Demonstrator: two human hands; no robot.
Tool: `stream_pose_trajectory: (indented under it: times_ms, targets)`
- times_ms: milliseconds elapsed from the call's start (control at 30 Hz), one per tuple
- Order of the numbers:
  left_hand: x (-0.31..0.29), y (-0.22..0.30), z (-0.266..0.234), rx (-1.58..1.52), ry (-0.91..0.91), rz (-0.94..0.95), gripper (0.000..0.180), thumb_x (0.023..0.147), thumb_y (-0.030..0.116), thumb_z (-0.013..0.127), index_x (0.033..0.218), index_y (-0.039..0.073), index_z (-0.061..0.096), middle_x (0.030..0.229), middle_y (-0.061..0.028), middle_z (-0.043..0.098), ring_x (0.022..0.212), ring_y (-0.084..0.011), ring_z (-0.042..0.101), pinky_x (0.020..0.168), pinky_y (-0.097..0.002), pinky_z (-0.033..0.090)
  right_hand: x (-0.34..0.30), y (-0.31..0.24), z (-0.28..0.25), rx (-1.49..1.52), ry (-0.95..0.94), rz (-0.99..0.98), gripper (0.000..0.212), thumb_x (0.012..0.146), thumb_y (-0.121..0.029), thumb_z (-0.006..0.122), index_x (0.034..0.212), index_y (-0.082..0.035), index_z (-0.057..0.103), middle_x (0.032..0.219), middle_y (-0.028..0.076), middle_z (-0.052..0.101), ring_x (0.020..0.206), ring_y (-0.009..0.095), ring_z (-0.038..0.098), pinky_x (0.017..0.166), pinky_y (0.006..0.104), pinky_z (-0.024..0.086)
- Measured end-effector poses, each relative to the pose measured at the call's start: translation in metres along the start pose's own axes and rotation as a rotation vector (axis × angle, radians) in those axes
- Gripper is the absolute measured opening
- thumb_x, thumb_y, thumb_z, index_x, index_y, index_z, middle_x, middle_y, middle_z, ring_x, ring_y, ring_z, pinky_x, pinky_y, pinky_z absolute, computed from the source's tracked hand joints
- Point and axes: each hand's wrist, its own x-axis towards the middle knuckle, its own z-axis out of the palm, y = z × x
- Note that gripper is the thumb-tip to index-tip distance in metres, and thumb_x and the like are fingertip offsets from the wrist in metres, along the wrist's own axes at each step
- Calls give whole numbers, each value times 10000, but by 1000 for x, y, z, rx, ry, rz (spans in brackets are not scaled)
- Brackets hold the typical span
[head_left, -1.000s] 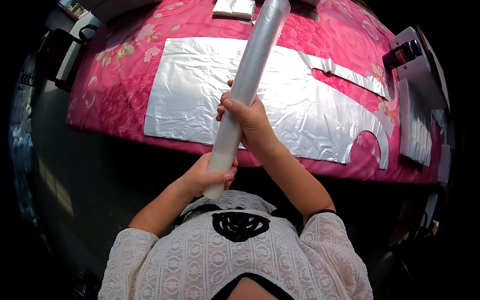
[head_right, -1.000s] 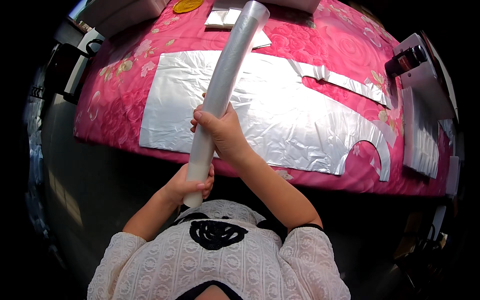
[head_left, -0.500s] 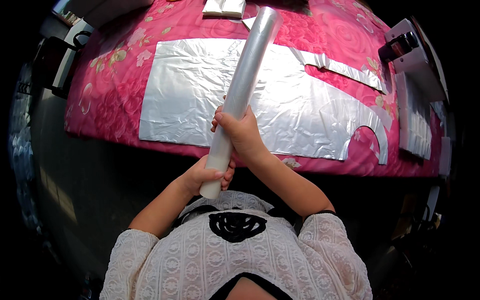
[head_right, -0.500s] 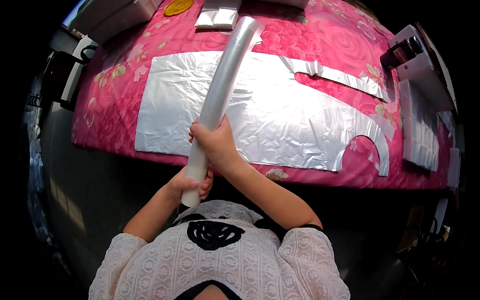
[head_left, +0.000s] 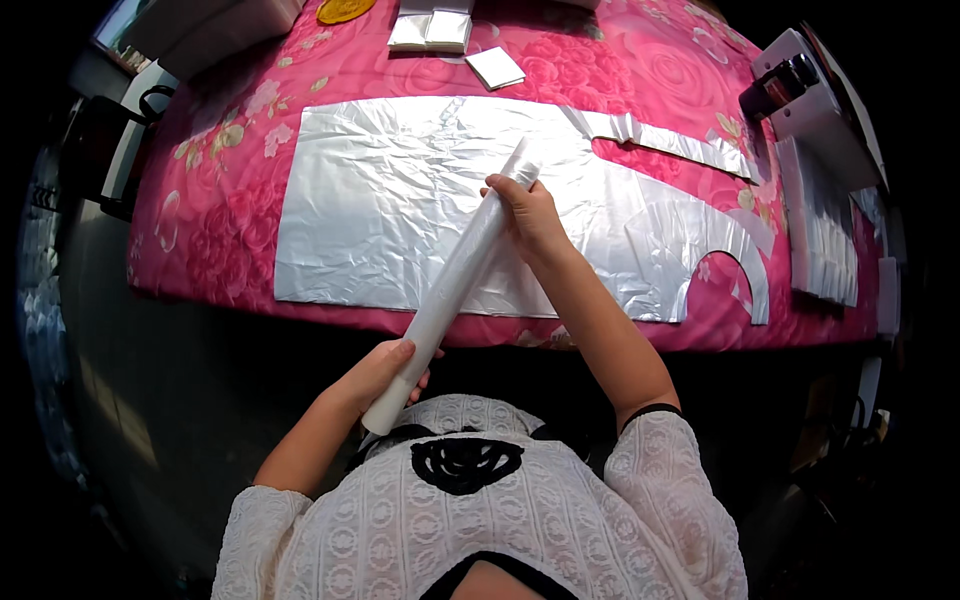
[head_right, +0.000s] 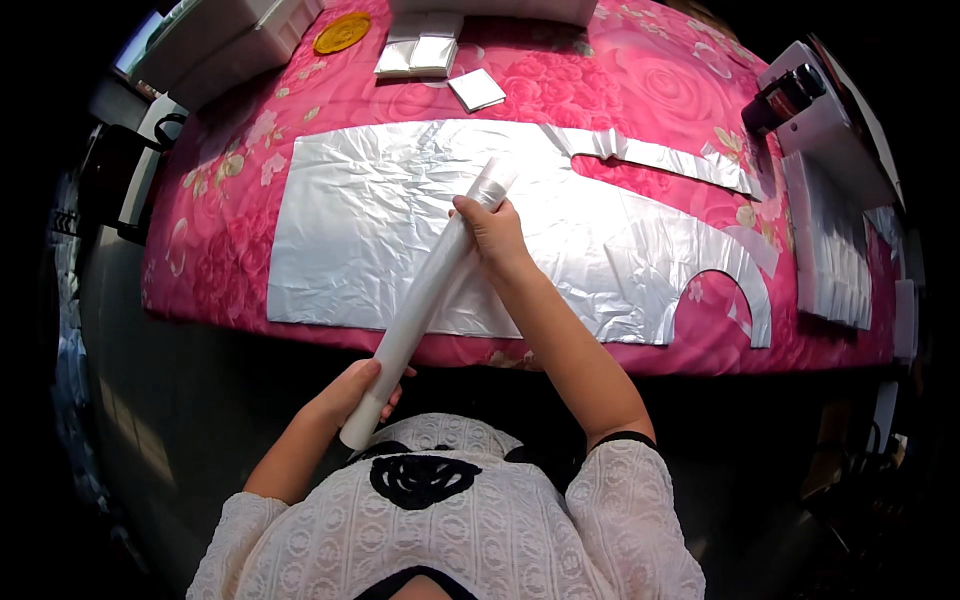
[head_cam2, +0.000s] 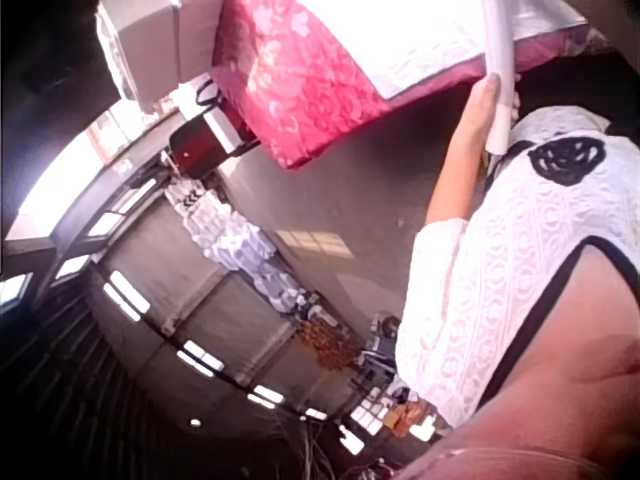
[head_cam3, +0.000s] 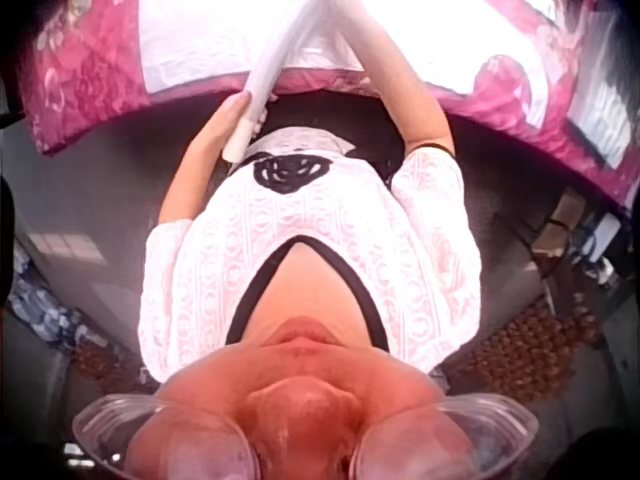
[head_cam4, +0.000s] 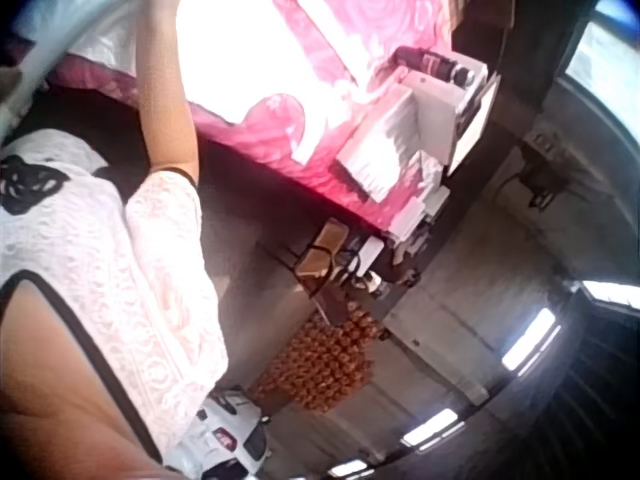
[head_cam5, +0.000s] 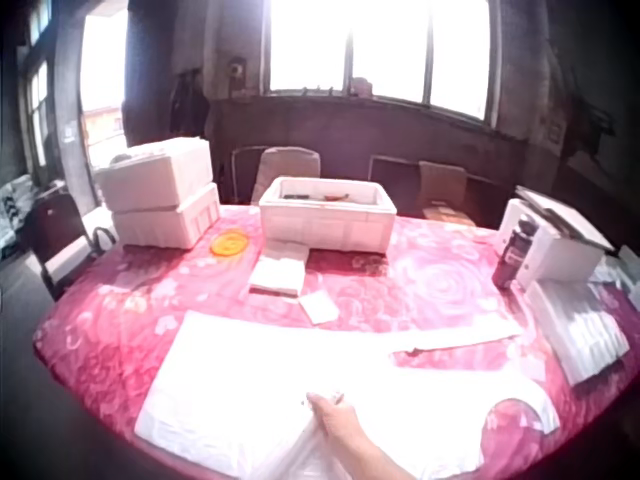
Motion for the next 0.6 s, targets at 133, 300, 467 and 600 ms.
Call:
stream_pose_trajectory:
  times_ms: [133,300,467,600]
  targets:
    - [-8,-22,-13,-52,-18,-73,802,714,599,654,1193,-17,467,670,-40,532,508,-108,531,478,-231,448,24,-47,-42,-428,145,-213,432,820,-226,638,1159,12,513,950,63,595,790,100,535,671,237,459]
    - [-7,-32,-17,-73,-40,-67,838,710,541,692,1271,-9,399,701,-60,563,518,-114,535,486,-235,445,26,-45,-57,-581,-104,-39,258,839,-231,613,979,-14,631,840,25,610,675,77,529,558,220,447]
    - [-8,-36,-25,-32,-30,-76,854,701,526,705,1290,0,379,720,-67,578,534,-116,542,508,-232,449,27,-46,-53,-679,-313,92,179,833,-191,630,903,-26,640,728,2,603,627,65,522,566,212,436]
    - [-12,-39,-24,15,-11,-60,835,695,467,726,1295,3,375,734,-64,588,563,-114,553,540,-241,458,28,-43,-50,-754,-328,-12,162,837,-177,623,855,-18,645,704,5,600,628,69,529,563,219,435]
